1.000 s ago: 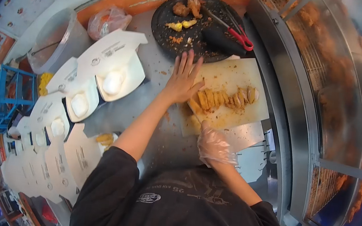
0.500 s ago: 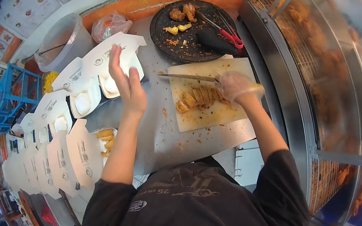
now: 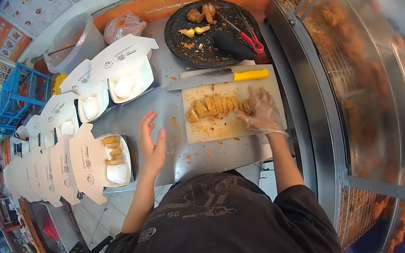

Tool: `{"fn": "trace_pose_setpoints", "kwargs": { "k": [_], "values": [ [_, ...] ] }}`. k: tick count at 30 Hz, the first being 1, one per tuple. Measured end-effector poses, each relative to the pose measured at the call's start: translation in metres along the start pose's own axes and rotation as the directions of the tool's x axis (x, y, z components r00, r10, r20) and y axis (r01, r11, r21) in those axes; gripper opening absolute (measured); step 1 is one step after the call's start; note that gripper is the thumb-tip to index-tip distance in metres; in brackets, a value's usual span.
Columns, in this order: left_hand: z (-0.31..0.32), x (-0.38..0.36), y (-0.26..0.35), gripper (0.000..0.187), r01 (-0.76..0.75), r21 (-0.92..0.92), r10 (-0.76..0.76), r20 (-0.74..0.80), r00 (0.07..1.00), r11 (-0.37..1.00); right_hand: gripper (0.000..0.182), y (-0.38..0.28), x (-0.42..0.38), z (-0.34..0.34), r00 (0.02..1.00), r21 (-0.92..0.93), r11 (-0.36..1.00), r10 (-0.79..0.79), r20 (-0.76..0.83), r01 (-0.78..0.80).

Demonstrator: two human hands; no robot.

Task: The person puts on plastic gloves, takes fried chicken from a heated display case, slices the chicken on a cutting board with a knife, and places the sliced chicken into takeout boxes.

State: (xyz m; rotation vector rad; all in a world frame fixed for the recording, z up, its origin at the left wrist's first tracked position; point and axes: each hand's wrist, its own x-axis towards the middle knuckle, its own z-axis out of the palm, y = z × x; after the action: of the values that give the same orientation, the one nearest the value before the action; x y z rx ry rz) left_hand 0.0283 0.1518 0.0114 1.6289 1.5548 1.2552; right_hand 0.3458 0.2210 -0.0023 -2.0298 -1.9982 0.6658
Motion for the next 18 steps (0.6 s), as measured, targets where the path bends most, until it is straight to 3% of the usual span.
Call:
{"fn": "trace_pose_setpoints", "kwargs": {
  "k": [2,6,8,11,18],
  "values": [
    [0.006,0.001,0.01,0.041,-0.04,0.029,0.039,0.028,0.999,0.999,0.081,-0.01,-0.003,0.002,0.999,-0.251,0.967,-0.038,0.011,0.04],
    [0.013,0.005,0.023,0.044,-0.127,0.074,0.121,0.081,0.989,0.989,0.076,-0.012,0.006,0.031,0.993,-0.172,0.984,-0.063,-0.097,0.045],
    [0.016,0.005,0.025,0.044,-0.14,0.079,0.134,0.076,0.988,0.987,0.066,-0.016,0.01,0.039,0.987,-0.217,0.972,0.06,-0.15,-0.092],
    [0.021,0.002,0.025,0.044,-0.138,0.049,0.134,0.08,0.988,0.989,0.06,-0.011,0.012,0.055,0.965,-0.129,0.984,0.083,-0.25,-0.119],
    [0.027,-0.013,0.03,0.045,-0.096,0.016,0.094,0.123,0.988,0.995,0.054,0.0,0.021,0.063,0.96,-0.098,0.993,0.032,-0.277,-0.061]
  ]
}}
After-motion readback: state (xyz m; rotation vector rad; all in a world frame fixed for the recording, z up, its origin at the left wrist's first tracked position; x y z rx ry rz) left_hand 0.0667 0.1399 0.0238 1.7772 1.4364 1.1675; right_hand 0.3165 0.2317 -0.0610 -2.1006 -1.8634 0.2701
